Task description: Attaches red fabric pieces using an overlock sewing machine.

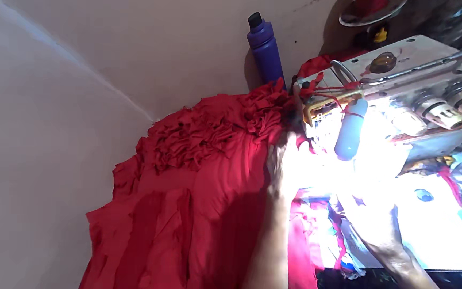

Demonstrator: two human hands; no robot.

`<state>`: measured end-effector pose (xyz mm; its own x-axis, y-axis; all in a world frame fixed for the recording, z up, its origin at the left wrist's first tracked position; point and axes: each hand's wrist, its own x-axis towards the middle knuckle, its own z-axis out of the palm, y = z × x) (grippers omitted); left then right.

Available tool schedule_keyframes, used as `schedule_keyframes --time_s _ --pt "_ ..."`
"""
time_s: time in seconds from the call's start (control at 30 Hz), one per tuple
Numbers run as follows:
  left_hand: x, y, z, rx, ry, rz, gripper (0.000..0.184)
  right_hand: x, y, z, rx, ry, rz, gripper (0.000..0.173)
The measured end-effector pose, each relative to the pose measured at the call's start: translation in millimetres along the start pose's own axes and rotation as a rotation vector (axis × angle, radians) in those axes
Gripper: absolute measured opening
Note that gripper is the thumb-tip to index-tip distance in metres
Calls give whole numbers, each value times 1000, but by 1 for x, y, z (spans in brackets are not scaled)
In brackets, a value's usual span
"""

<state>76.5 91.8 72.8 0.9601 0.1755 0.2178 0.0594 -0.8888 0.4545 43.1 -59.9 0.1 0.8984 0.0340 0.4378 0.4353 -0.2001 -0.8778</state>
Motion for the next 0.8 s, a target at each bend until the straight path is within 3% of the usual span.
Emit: schedule_keyframes --time_s 0.17,0.27,0.37,0.5,0.6,0.7,0.8 --pt "69 -15 -1 -43 -66 -100 43 -24 -6 -8 67 -47 -79 23" --pt "82 -55 8 -554 33 42 33 -56 -11 -15 75 -175 -123 24" --pt "45 -72 -10 -925 96 54 30 -91 -5 -19 14 -307 -203 27" --pt "-71 -86 -44 -587 169 30 30 -119 4 -24 -7 -413 -212 26" --pt "-124 -100 -38 -579 345 -49 21 -125 4 -21 30 -456 -211 25" --pt "-156 -111 -26 -478 456 -20 16 -130 -5 -13 22 -466 -244 25" --pt "-156 -101 -21 -287 478 64 17 -133 -13 -6 -9 -473 -255 25"
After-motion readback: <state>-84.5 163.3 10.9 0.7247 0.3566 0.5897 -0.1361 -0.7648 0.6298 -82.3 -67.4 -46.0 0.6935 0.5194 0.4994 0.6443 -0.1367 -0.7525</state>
